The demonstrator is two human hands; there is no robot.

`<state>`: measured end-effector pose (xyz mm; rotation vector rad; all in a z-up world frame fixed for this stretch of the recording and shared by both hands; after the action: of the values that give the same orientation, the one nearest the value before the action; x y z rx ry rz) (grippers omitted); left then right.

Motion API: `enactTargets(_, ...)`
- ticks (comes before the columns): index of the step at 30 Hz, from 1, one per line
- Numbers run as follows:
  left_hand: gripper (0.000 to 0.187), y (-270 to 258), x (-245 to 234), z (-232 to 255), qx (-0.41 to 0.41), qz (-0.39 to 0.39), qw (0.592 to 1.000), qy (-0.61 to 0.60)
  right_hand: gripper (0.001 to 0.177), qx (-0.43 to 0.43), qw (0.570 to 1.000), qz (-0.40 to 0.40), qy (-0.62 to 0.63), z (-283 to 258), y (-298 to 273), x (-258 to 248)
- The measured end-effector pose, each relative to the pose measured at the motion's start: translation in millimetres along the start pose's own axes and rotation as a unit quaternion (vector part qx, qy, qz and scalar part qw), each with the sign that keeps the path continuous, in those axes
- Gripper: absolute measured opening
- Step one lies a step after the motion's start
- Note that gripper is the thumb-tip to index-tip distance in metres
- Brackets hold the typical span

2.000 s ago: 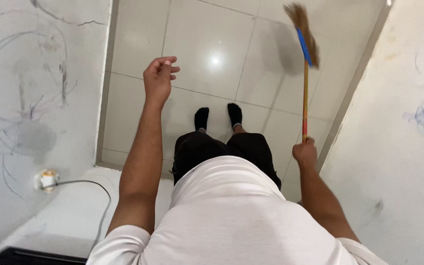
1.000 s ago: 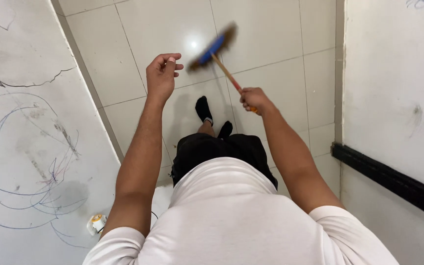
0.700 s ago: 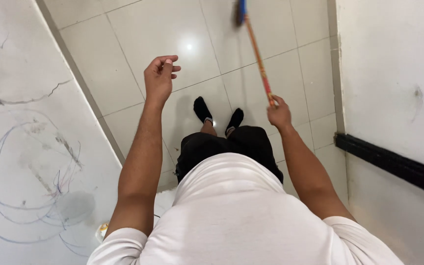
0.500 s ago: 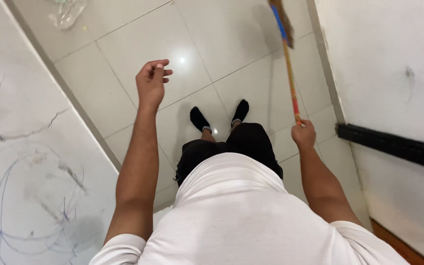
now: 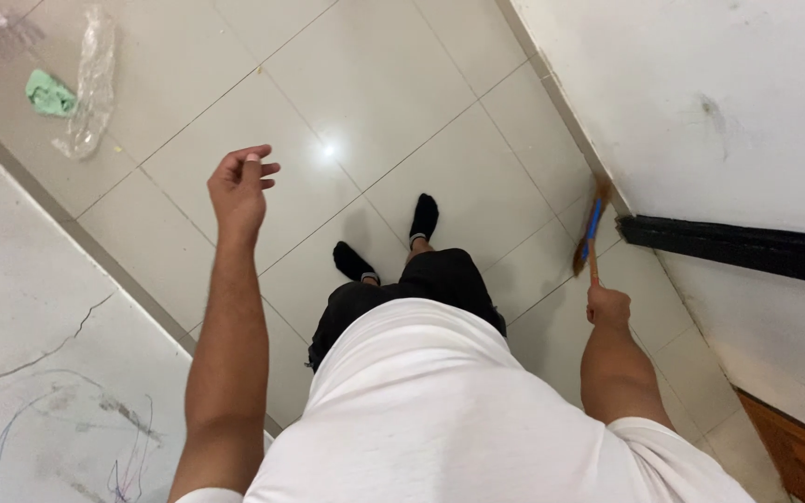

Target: Sweeping the floor with a broom.

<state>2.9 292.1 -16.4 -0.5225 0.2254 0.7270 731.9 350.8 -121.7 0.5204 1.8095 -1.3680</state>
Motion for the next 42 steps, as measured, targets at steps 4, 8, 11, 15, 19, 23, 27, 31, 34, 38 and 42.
enactTargets(4,0.021,6,34,36,0.030,-0.021,0.998,-0.045,0.046,0.014,1.000,-0.006,0.012,-24,60,5)
enactTargets(8,0.021,9,74,72,0.037,-0.023,0.999,-0.027,0.031,-0.020,0.997,-0.067,0.016,-81,127,48)
enactTargets(11,0.021,12,100,88,0.036,-0.025,0.999,-0.005,0.020,-0.051,0.992,-0.113,0.019,-132,147,88)
enactTargets(15,0.021,15,128,105,0.045,-0.027,0.999,-0.006,0.012,-0.092,0.979,-0.179,0.020,-176,163,151)
enactTargets(19,0.021,18,152,110,0.053,-0.039,0.998,-0.008,0.018,-0.169,0.959,-0.228,-0.024,-239,52,169)
enactTargets(23,0.022,25,169,110,0.046,-0.031,0.998,0.018,0.018,-0.192,0.941,-0.271,-0.066,-280,-8,163)
enactTargets(27,0.021,29,181,122,0.061,-0.041,0.997,-0.019,0.022,-0.154,0.895,-0.414,0.065,-299,-5,175)
enactTargets(31,0.022,36,179,132,0.073,-0.028,0.997,-0.027,0.030,-0.211,0.889,-0.403,0.051,-310,-23,124)
enactTargets(34,0.022,40,167,130,0.068,-0.007,0.997,-0.023,0.041,-0.300,0.892,-0.338,-0.009,-303,21,103)
enactTargets(38,0.022,42,154,113,0.037,0.024,0.999,-0.017,0.038,-0.391,0.866,-0.175,-0.258,-309,53,31)
enactTargets(42,0.021,45,145,100,0.029,0.032,0.997,-0.059,0.043,-0.255,0.906,-0.156,-0.299,-299,90,-12)
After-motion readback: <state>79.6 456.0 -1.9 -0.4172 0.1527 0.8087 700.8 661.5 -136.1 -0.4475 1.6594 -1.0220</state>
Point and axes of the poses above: each hand's wrist, its own y-axis towards the middle knuckle, its own x-axis out of the palm, z = x × y, the point moved 8 cm from there along y, towards the middle knuckle, and after that the axes turned 7 degrees about y, right-handed, at the moved point
